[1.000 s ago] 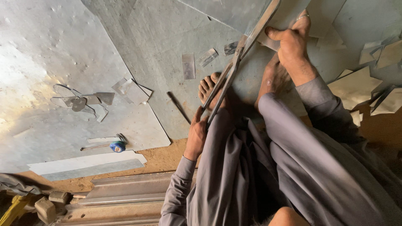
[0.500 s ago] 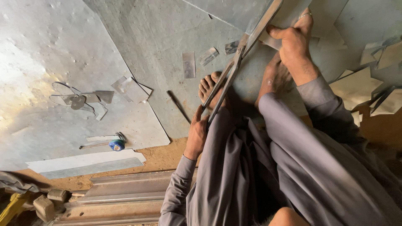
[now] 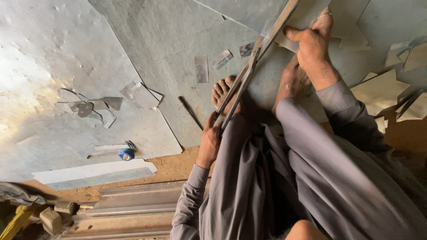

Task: The person sits on the floor and uses large shears to cut a metal sheet into smaller rectangular pieces. The person repeatedly positions the sheet, cuts along straight lines, and separates the cut pieces, which accumulate on the floor.

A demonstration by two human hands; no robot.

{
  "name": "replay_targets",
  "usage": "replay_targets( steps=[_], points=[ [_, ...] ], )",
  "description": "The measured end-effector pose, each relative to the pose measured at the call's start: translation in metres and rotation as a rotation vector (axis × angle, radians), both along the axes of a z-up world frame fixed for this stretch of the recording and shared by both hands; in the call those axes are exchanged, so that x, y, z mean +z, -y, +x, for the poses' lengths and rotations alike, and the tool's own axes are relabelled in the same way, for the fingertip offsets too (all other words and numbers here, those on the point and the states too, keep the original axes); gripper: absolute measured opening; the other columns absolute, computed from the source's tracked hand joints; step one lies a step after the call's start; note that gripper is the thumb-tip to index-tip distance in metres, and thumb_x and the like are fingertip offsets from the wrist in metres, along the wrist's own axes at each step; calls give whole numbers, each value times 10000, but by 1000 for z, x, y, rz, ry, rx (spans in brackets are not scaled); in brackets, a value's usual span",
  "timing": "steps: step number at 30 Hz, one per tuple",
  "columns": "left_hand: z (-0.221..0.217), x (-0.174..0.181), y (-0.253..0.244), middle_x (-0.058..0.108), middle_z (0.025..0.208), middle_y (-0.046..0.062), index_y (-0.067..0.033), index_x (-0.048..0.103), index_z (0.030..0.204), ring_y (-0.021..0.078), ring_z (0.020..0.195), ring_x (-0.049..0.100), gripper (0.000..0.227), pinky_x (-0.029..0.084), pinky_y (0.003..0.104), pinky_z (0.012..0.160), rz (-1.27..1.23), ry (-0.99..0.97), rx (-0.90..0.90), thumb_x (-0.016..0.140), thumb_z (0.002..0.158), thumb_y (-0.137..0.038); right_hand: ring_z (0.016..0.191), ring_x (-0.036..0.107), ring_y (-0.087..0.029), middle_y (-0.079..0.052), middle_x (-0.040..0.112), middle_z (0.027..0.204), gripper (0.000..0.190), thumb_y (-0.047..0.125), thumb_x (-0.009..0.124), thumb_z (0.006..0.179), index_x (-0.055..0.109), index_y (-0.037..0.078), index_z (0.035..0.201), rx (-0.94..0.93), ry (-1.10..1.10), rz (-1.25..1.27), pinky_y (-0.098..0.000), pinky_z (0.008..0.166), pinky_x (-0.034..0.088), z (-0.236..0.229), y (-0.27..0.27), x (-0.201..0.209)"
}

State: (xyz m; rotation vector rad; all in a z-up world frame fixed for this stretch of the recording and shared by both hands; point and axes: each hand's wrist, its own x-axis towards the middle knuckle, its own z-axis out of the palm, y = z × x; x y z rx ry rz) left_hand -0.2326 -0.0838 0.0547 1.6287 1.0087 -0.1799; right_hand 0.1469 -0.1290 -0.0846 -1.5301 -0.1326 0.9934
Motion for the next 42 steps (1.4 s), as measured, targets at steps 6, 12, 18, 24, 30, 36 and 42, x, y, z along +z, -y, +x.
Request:
replay_targets(
  steps=[6,12,18,24,30,36,42],
  points=[
    [-1,3,0,385,1570,346,22,655,1264,496,1446,397,375,375,477,1169,-15,33,6,573,915,-88,1314,544,-239,-110,490,1339,568,-214,756,897,417,37,1279,29,45,-4,-421,1187,568,-1,-1,2],
    [-1,-9,7,528,1393,320,55,518,1369,478,1280,517,505,424,485,1089,68,-52,67,594,940,-199,1316,562,-248,-120,519,1354,566,-222,719,909,433,38,1323,51,32,42,-426,1191,575,-3,0,6],
    [-9,-35,16,615,1115,307,132,514,1229,473,1052,551,575,449,516,928,223,-114,0,679,913,-318,1373,526,-251,-128,487,1430,669,-240,695,858,396,55,1378,-56,-25,86,-435,1191,567,-7,-3,-1],
    [-11,-61,17,612,851,285,53,507,930,479,842,594,380,477,548,750,210,-254,73,715,856,-257,1403,525,-278,-145,483,1469,657,-254,679,900,389,26,1419,-11,24,86,-462,1217,555,-7,-3,-12],
    [-6,-79,15,643,799,255,12,541,906,461,756,651,414,521,534,673,279,-389,11,742,807,-335,1443,422,-242,-103,372,1514,832,-251,698,861,240,72,1477,-64,38,39,-418,1231,491,-3,-8,-13],
    [-3,-69,14,660,865,229,-22,579,966,431,829,659,393,521,530,680,361,-447,-56,697,874,-385,1424,501,-304,-162,447,1495,763,-232,659,842,329,-22,1497,-7,10,4,-447,1199,540,1,-9,-11],
    [5,-45,-4,660,946,200,1,583,979,384,899,647,368,514,508,707,500,-536,-111,668,875,-342,1359,485,-274,-150,421,1442,814,-202,734,828,291,-3,1480,-13,66,-130,-415,1152,528,9,7,-8]
  ],
)
